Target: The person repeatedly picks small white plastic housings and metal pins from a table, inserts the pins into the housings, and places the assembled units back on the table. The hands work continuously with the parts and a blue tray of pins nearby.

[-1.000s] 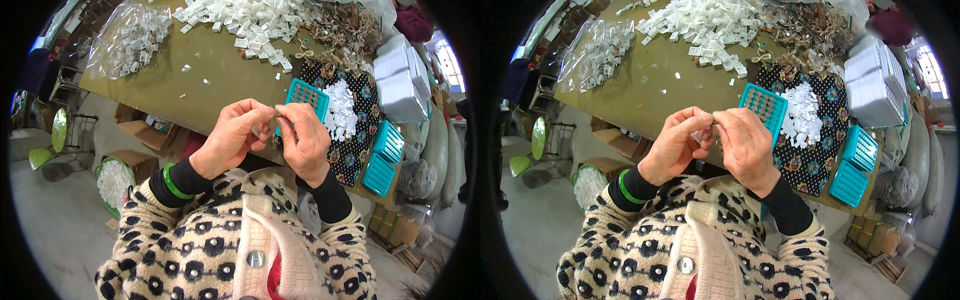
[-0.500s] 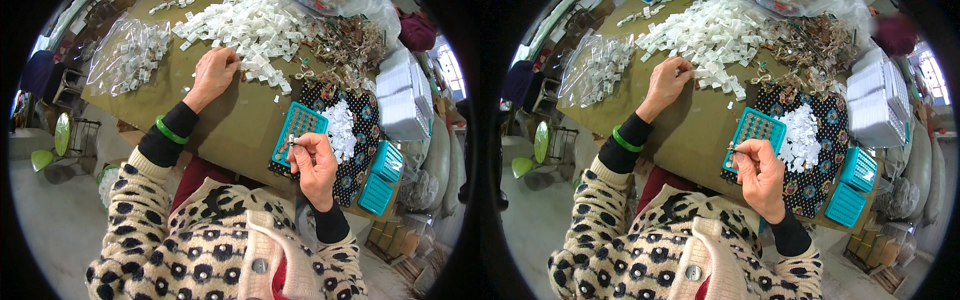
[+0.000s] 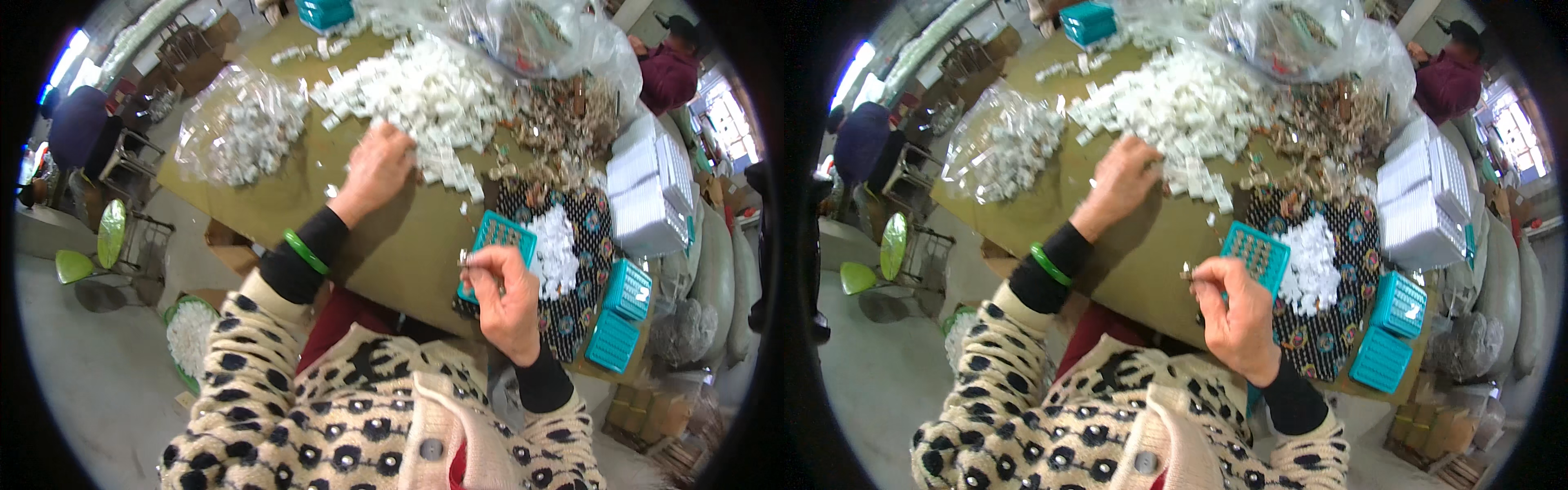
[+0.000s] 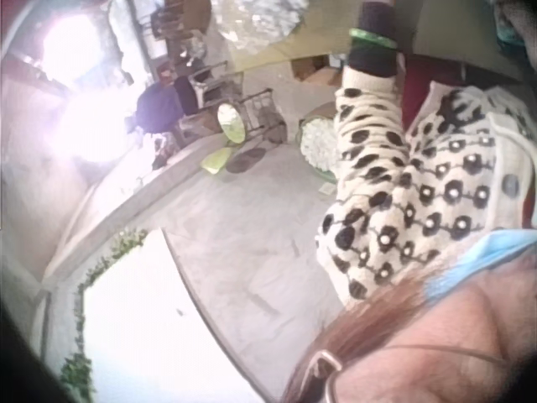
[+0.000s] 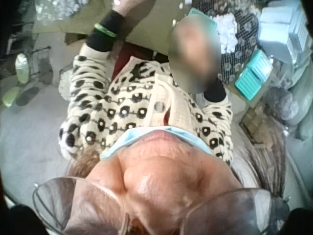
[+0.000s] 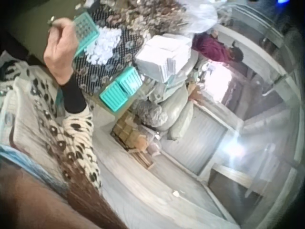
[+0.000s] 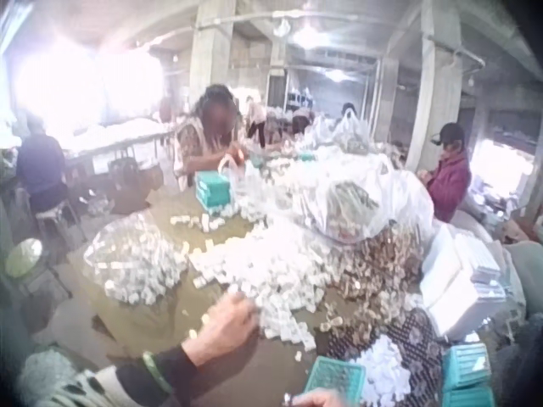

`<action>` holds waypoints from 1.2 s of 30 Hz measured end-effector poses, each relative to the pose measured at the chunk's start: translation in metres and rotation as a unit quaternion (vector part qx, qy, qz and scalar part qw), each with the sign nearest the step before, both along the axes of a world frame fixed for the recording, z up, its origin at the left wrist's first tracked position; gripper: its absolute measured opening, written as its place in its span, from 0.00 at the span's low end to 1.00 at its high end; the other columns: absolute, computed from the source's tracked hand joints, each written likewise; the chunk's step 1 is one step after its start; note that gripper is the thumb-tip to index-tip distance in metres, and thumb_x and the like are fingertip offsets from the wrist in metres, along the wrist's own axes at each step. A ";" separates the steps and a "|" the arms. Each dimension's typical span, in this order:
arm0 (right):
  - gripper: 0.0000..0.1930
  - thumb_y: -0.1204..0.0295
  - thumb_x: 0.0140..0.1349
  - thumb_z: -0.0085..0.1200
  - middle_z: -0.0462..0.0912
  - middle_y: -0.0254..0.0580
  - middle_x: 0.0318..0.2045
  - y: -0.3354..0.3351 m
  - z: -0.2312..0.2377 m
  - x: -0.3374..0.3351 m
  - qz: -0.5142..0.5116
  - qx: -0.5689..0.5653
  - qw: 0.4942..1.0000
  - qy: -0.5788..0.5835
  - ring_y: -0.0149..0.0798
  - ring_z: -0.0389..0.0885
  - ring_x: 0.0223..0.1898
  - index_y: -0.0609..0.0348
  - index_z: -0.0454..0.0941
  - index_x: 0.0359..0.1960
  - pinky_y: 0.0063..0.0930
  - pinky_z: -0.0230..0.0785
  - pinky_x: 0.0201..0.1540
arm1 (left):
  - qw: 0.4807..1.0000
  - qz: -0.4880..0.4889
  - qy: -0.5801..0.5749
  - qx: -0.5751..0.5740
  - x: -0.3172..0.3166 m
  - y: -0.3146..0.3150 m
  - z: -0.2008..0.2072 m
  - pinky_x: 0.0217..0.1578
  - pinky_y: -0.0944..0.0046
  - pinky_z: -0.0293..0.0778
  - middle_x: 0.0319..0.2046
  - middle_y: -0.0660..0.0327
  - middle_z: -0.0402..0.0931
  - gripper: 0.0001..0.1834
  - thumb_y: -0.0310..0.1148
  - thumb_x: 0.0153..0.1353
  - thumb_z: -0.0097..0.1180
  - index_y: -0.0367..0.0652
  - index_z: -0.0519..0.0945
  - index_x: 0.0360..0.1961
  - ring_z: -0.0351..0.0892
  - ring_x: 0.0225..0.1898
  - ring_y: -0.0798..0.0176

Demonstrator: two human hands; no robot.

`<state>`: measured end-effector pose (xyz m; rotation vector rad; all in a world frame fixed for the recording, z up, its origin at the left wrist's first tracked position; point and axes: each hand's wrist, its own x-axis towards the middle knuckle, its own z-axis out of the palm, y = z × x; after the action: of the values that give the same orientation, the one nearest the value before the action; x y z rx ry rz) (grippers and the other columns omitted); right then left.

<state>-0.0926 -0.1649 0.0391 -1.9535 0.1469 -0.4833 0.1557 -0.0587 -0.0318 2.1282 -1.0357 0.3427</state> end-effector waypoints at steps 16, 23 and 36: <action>0.06 0.83 0.59 0.56 0.79 0.47 0.29 0.016 0.007 0.023 0.017 -0.167 0.981 -0.098 0.50 0.80 0.28 0.62 0.74 0.36 0.36 0.71 0.30 | 1.000 0.000 0.011 0.026 -0.015 0.017 -0.009 0.42 0.54 0.72 0.31 0.57 0.75 0.05 0.31 0.56 0.57 0.43 0.80 0.33 0.74 0.41 0.51; 0.06 0.82 0.58 0.56 0.79 0.47 0.29 0.015 0.008 0.020 0.013 -0.169 0.983 -0.076 0.50 0.80 0.29 0.61 0.74 0.36 0.35 0.71 0.31 | 0.999 -0.008 0.005 -0.037 -0.018 0.011 -0.017 0.40 0.55 0.70 0.29 0.56 0.73 0.03 0.27 0.55 0.57 0.41 0.76 0.29 0.73 0.38 0.50; 0.10 0.84 0.55 0.58 0.80 0.47 0.39 0.003 0.017 0.028 0.017 -0.255 0.955 -0.153 0.51 0.77 0.39 0.61 0.73 0.36 0.39 0.71 0.41 | 0.950 -0.048 0.215 -0.222 -0.053 0.030 0.040 0.30 0.67 0.69 0.27 0.60 0.76 0.05 0.21 0.54 0.57 0.38 0.79 0.33 0.73 0.28 0.67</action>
<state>-0.0641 -0.1624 0.0563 -2.3416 -0.2325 -0.8593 0.1031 -0.0288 0.0080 1.6400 -0.7203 0.0461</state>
